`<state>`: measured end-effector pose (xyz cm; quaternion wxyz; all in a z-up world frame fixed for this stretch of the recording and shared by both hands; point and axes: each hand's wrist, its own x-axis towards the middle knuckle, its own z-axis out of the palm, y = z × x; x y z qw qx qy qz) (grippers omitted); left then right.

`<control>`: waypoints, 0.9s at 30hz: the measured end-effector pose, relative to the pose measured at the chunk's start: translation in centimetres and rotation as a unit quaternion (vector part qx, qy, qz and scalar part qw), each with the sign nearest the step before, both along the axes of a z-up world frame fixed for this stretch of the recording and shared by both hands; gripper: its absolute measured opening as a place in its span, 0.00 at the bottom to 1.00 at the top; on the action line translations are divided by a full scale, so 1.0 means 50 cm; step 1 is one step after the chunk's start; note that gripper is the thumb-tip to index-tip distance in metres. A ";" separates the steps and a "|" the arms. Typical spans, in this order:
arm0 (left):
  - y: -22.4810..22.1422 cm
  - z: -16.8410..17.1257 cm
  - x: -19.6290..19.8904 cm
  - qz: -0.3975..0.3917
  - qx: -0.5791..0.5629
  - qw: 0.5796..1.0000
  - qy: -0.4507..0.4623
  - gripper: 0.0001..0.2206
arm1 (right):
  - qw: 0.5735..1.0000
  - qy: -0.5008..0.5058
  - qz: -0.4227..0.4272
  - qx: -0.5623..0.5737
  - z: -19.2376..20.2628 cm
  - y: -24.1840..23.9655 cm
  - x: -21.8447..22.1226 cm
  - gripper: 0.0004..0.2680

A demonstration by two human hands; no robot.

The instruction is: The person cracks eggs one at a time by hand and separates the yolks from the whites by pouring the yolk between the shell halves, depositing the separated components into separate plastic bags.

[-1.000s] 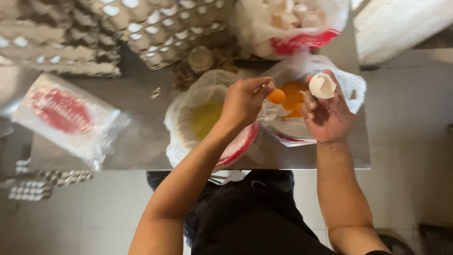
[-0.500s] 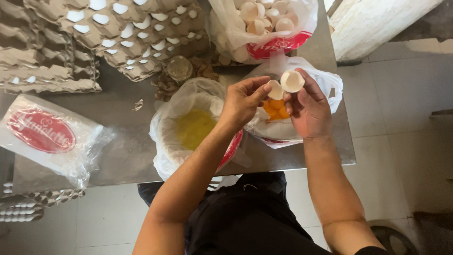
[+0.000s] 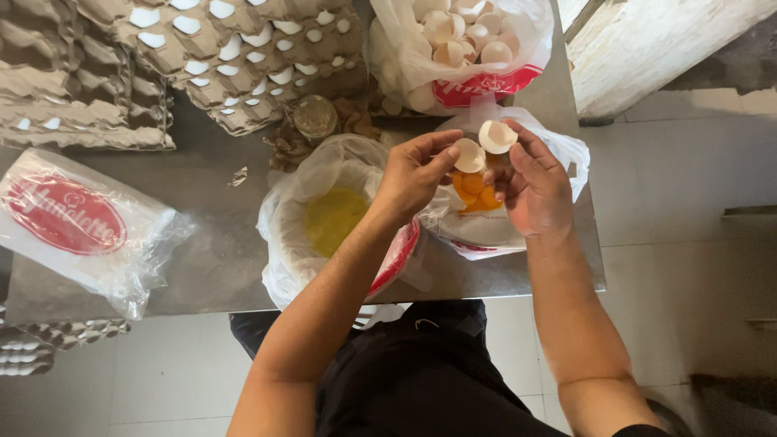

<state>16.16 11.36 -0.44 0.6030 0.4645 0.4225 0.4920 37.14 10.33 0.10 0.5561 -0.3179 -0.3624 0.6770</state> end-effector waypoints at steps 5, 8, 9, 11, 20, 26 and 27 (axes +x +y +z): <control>-0.002 -0.003 -0.008 -0.010 -0.001 1.000 -0.013 0.17 | 1.000 -0.017 0.012 -0.012 0.004 0.012 -0.005 0.17; -0.005 -0.008 -0.012 -0.008 -0.001 1.000 -0.010 0.18 | 0.999 -0.031 0.018 -0.015 0.006 0.013 -0.010 0.16; -0.006 -0.010 -0.012 -0.005 -0.006 1.000 -0.012 0.18 | 0.999 -0.037 0.017 -0.019 0.007 0.013 -0.012 0.16; -0.004 -0.013 -0.008 0.011 0.000 1.000 -0.018 0.20 | 0.999 -0.045 0.019 -0.020 0.007 0.013 -0.017 0.16; -0.011 0.000 0.003 0.120 -0.018 0.992 0.042 0.20 | 0.997 -0.068 0.037 0.010 0.002 0.014 -0.037 0.16; -0.006 -0.005 0.002 0.148 -0.031 0.989 0.007 0.16 | 0.998 -0.052 0.021 0.011 -0.007 0.012 -0.042 0.16; -0.004 -0.007 0.001 0.151 -0.034 0.988 -0.003 0.15 | 0.999 -0.040 0.013 0.015 -0.008 0.011 -0.041 0.17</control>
